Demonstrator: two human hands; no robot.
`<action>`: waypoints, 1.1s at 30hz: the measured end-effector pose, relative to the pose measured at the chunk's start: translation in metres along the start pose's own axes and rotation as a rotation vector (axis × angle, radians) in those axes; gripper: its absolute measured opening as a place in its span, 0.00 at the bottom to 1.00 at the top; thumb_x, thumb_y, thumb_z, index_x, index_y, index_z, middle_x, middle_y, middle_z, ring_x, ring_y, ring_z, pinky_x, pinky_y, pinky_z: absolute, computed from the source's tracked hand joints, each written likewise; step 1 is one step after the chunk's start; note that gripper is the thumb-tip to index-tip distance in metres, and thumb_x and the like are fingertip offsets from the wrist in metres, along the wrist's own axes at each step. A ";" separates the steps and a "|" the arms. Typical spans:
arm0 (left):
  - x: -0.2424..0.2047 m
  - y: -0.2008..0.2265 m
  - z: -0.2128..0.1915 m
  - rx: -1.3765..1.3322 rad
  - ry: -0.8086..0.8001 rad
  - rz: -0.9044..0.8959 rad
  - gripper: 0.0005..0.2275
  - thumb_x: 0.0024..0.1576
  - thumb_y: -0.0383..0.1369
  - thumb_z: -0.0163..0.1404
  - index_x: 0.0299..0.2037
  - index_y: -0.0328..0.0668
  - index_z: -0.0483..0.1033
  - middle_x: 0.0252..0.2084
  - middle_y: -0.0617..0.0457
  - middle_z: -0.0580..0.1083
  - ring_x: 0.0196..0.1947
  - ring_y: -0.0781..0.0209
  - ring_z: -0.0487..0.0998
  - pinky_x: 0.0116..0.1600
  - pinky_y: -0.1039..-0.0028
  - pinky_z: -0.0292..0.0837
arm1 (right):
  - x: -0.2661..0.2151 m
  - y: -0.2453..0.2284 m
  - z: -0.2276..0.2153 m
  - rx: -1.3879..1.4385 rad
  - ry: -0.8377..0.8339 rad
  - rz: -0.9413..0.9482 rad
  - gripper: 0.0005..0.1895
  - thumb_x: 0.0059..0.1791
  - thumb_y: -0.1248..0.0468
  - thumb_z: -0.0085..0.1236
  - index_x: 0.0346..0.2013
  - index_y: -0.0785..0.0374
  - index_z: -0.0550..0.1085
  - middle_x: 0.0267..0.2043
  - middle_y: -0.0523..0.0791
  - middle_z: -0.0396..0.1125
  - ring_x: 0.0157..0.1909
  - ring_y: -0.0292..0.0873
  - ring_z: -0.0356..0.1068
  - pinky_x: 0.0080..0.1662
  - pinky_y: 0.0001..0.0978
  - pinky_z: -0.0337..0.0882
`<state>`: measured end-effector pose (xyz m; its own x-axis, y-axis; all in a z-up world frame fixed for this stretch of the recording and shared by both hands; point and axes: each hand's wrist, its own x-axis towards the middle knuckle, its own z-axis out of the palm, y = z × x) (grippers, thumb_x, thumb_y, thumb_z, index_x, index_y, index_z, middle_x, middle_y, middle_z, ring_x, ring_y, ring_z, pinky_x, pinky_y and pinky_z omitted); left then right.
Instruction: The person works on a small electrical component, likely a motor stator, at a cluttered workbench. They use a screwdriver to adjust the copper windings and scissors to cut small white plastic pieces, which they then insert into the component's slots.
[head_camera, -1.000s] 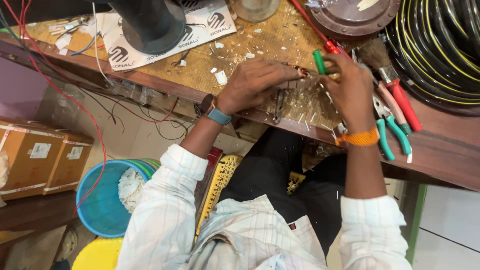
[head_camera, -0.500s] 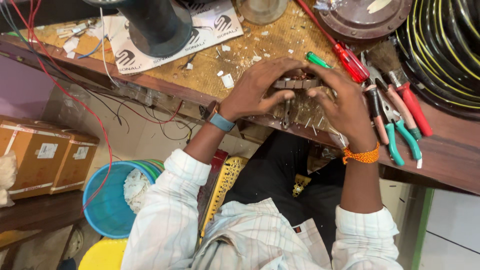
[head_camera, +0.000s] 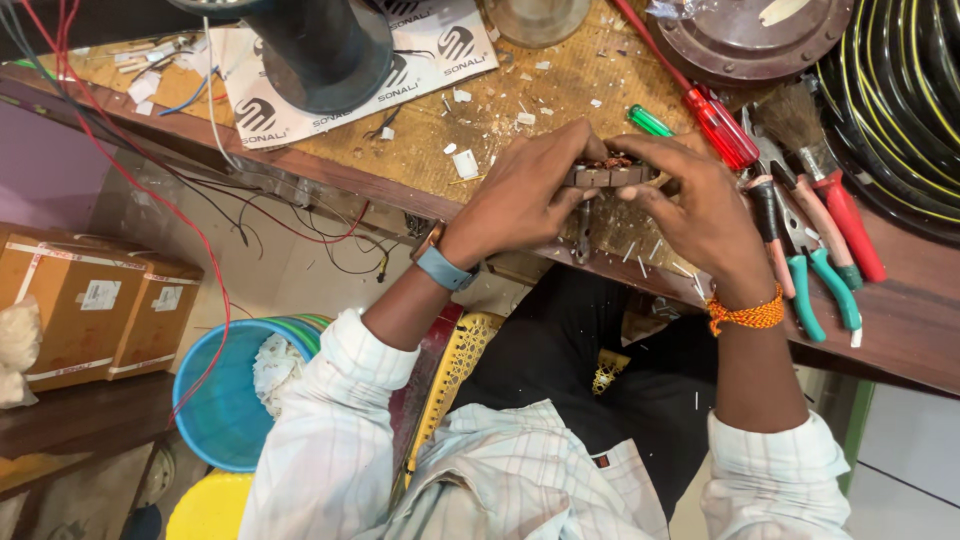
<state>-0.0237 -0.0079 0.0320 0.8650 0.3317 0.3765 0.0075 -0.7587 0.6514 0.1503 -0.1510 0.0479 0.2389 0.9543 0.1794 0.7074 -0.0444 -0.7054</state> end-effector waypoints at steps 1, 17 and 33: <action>0.002 0.001 0.000 -0.022 -0.024 -0.022 0.16 0.58 0.28 0.58 0.51 0.42 0.64 0.48 0.51 0.75 0.49 0.47 0.77 0.50 0.59 0.67 | -0.001 0.001 0.001 0.010 0.005 -0.024 0.28 0.47 0.66 0.64 0.63 0.60 0.73 0.64 0.49 0.69 0.67 0.49 0.67 0.66 0.43 0.65; 0.007 0.011 0.012 0.210 0.027 -0.006 0.18 0.57 0.32 0.60 0.52 0.43 0.64 0.40 0.51 0.77 0.40 0.47 0.79 0.40 0.55 0.64 | -0.011 0.007 0.009 -0.135 0.120 -0.120 0.33 0.44 0.76 0.62 0.65 0.63 0.71 0.63 0.54 0.69 0.62 0.59 0.65 0.64 0.49 0.63; -0.089 -0.079 -0.029 0.477 0.322 -0.176 0.11 0.64 0.37 0.57 0.53 0.46 0.78 0.49 0.50 0.75 0.53 0.48 0.70 0.60 0.57 0.67 | -0.038 0.038 0.027 0.040 0.383 -0.091 0.36 0.61 0.40 0.53 0.70 0.67 0.67 0.63 0.55 0.71 0.67 0.54 0.72 0.67 0.47 0.69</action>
<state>-0.1158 0.0386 -0.0335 0.6354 0.5720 0.5188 0.4255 -0.8199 0.3830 0.1504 -0.1813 -0.0046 0.4129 0.7742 0.4796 0.7122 0.0537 -0.6999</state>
